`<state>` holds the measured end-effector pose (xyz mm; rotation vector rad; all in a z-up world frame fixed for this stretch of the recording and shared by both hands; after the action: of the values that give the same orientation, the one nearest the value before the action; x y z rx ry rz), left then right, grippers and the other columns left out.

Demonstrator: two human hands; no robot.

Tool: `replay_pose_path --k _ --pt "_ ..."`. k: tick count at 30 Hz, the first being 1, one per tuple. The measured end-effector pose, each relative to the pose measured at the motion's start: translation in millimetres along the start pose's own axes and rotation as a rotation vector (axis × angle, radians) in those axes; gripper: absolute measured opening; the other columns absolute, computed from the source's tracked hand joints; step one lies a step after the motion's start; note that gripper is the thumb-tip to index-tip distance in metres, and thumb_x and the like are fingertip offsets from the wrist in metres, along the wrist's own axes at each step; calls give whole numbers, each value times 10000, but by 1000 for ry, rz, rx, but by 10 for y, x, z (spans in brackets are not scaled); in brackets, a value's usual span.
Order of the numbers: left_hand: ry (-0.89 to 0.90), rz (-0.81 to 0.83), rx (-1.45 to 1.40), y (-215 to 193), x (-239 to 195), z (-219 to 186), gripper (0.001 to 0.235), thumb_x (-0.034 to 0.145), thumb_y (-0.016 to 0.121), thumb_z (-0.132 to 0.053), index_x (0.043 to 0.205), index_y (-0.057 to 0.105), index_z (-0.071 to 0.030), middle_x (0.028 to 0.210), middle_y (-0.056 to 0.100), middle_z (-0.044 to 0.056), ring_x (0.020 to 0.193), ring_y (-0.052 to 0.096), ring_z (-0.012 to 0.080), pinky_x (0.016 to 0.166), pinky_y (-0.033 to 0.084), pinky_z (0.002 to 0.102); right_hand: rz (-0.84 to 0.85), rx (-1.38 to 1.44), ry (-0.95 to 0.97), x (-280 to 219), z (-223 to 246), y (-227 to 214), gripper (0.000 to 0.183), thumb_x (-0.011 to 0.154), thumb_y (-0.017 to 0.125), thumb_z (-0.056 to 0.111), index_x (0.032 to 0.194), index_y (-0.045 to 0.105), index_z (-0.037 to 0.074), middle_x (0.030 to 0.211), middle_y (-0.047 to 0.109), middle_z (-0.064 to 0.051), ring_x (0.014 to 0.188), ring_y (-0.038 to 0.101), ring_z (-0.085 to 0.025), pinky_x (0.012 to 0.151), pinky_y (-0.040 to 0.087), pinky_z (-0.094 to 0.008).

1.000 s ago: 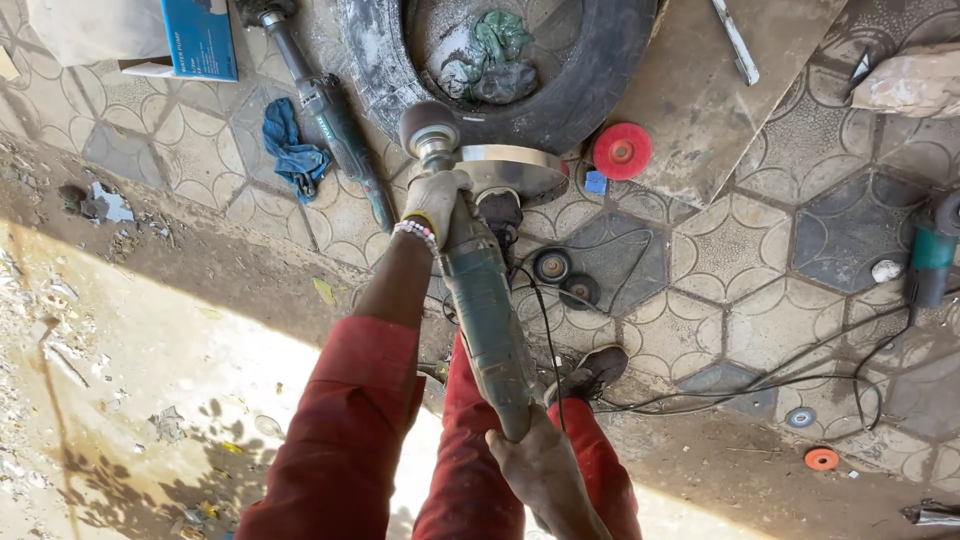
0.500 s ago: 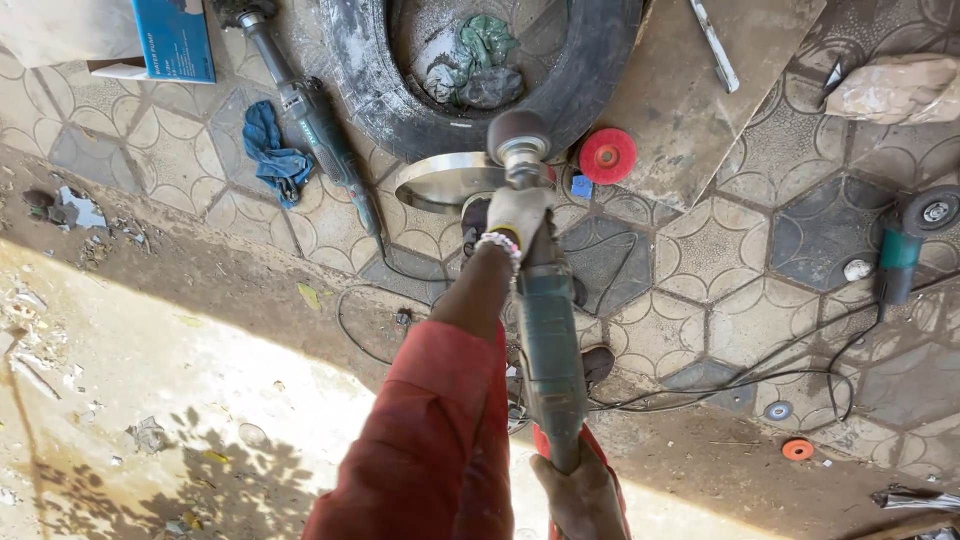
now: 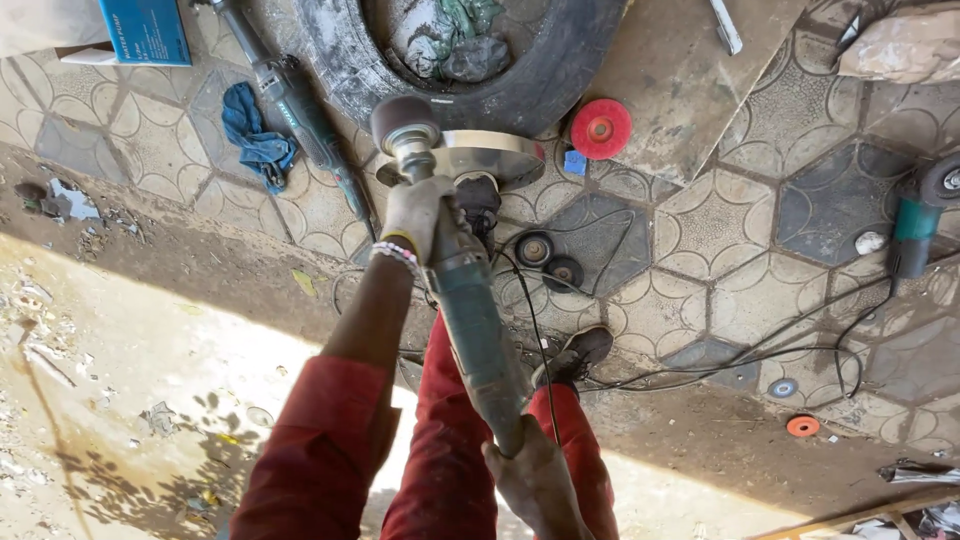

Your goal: Polishing the exterior of a metal bowl using a handheld angle grinder with a polishing pad.

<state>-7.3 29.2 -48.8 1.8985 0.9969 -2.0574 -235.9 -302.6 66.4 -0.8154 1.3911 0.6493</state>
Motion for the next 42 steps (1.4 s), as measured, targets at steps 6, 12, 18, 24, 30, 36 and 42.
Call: replay_pose_path --k 6,12,18,24,30,36,42 --pt "126 56 -31 332 -166 -11 261 1061 790 -14 1317 736 -24 938 799 102 697 733 226 659 681 394 16 56 47 -272 66 -155 468 986 931 480 1348 789 219 1176 999 -138 1079 935 -410 982 697 -548" --pt "51 220 103 1649 201 498 318 1087 803 17 1393 722 -8 972 745 93 739 697 210 689 676 382 -78 284 282 -97 -514 -490 660 911 895 320 1571 886 312 1305 1020 -74 1207 924 -274 1088 644 -437" --pt "158 275 68 1810 277 506 197 801 731 12 998 713 10 766 690 155 559 692 285 498 567 444 -78 346 326 18 -668 -450 526 924 968 314 1423 904 162 1193 968 -116 1058 836 -301 955 646 -473" --pt "102 171 11 838 -263 48 271 1062 842 -56 1297 708 -50 947 781 129 696 737 267 647 710 439 -18 24 222 -105 -273 -410 676 914 935 457 1574 838 346 1474 971 66 1175 976 -265 1151 777 -406" --pt "159 127 -2 922 -180 -61 240 1071 790 -47 1291 698 -77 942 763 84 734 707 216 675 673 397 -65 12 181 20 -147 -446 561 927 865 522 1450 809 327 1250 998 -111 1197 941 -397 1090 704 -509" --pt "89 177 213 1983 491 523 288 1046 894 -35 1302 763 -34 990 796 89 743 734 208 700 703 383 -9 374 304 153 -461 -570 320 1032 914 273 1282 867 78 735 845 -156 480 657 -241 466 563 -402" --pt "182 168 302 1707 255 456 402 906 799 -122 1288 851 -10 1044 839 100 776 758 210 654 618 373 -16 208 340 44 -500 -529 504 963 865 401 1397 884 146 1106 957 -146 881 831 -309 808 649 -475"
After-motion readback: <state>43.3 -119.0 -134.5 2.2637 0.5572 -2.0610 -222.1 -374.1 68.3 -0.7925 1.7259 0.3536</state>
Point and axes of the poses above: each hand's wrist, its own x-axis towards the middle knuckle, its own y-axis out of the palm, z = x × y, the point moved 10 cm from there along x, towards the middle knuckle
